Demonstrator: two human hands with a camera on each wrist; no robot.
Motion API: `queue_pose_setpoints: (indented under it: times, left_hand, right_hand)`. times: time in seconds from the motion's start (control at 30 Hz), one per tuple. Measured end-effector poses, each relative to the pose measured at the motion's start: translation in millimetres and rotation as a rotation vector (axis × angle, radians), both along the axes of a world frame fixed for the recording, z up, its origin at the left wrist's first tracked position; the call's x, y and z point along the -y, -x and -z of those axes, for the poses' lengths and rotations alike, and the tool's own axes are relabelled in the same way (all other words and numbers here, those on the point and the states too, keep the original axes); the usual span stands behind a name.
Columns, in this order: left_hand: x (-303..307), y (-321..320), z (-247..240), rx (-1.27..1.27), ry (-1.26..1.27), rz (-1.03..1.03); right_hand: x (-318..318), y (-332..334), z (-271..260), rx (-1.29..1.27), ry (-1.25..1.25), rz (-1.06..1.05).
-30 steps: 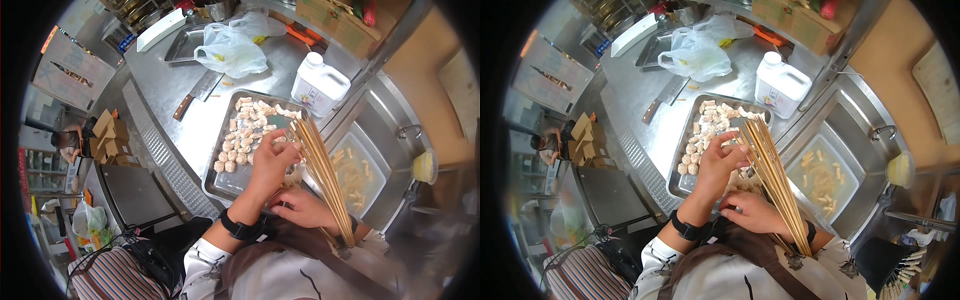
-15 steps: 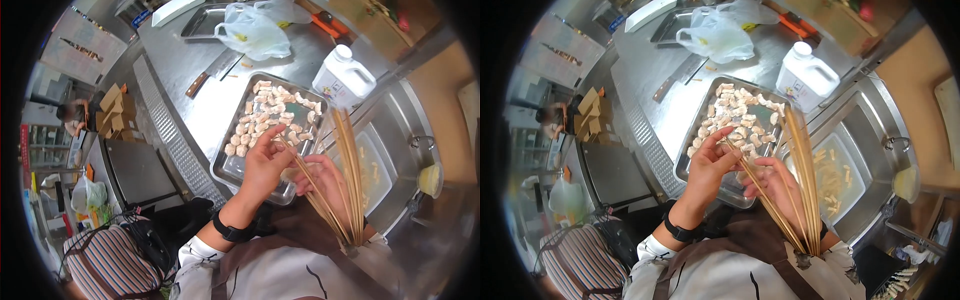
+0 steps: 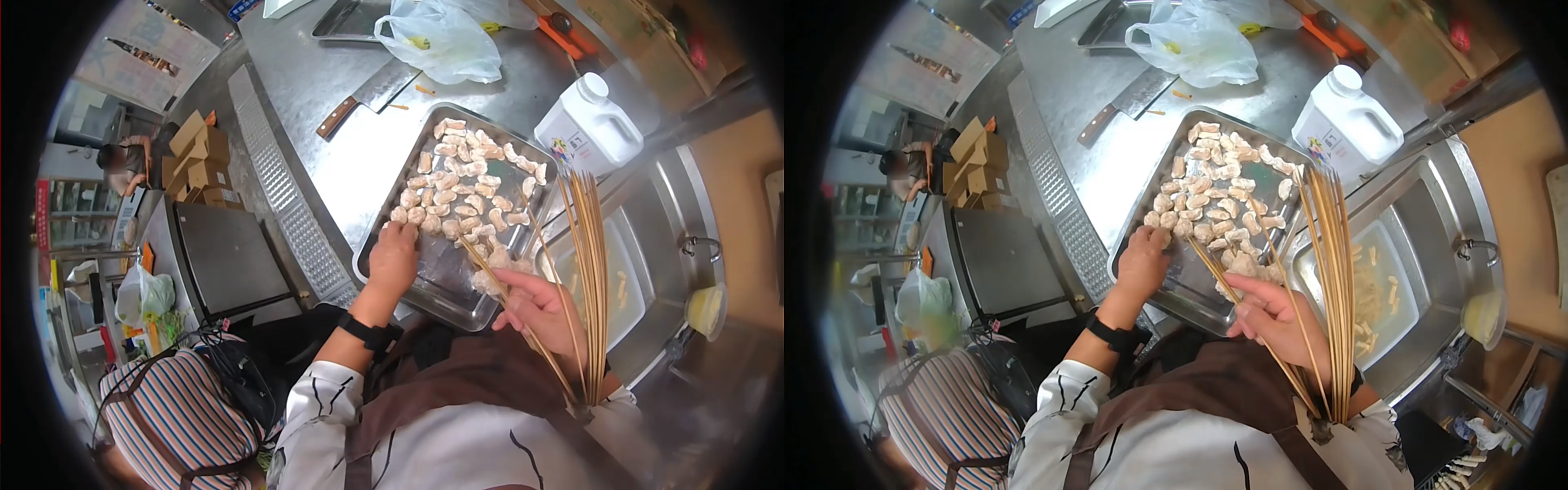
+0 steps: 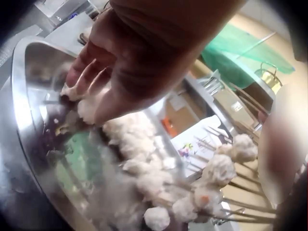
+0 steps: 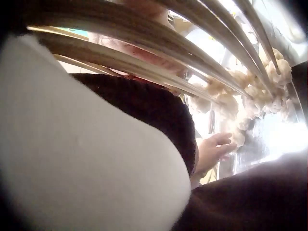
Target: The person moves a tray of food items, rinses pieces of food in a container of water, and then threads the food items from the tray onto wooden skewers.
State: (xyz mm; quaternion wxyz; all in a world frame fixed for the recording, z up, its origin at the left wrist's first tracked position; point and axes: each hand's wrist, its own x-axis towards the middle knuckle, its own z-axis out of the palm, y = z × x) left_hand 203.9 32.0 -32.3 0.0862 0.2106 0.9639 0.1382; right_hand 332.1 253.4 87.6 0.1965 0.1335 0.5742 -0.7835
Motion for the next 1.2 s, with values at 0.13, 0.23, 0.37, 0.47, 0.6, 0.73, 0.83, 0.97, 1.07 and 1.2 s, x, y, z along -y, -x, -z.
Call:
queue_pose_setpoints:
  times: [0.13,0.23,0.37,0.47,0.6,0.73,0.83,0.97,1.07,1.2]
  left_hand:
    - [-7,5,26,-0.059,0.151,0.023]
    - [-5,7,25,-0.051,0.159,0.053]
    - [-5,3,-9,0.627,-0.6,-0.343]
    - [-5,-1,-22,1.032,-1.388,-0.528]
    - [-24,-6,-60,1.219,-1.825,-0.544]
    - [-31,-8,-63,1.219,-1.884,-0.526]
    - [-36,-11,-69,1.212,-1.886,-0.551]
    - [-45,-18,-78,1.195,-1.874,-0.559]
    - [-49,-22,-85,1.189,-1.871,-0.539]
    - [-52,-28,-86,1.167,-1.891,-0.513]
  right_hand:
    - [-2,1,-4,0.025,0.007,-0.037]
    - [0,1,-5,0.06,0.026,-0.05]
    - [1,0,-13,0.084,0.043,-0.041]
    - [2,-2,-8,0.063,0.068,-0.047]
    - [4,-5,-9,0.06,0.002,-0.069]
    - [6,-9,-5,0.015,0.004,-0.079]
    - [7,-11,-5,0.011,0.012,-0.083]
    - [8,-15,-4,-0.008,0.034,-0.058]
    - [8,-17,-5,0.0,0.062,-0.048]
    - [9,-19,-4,-0.002,0.043,-0.04]
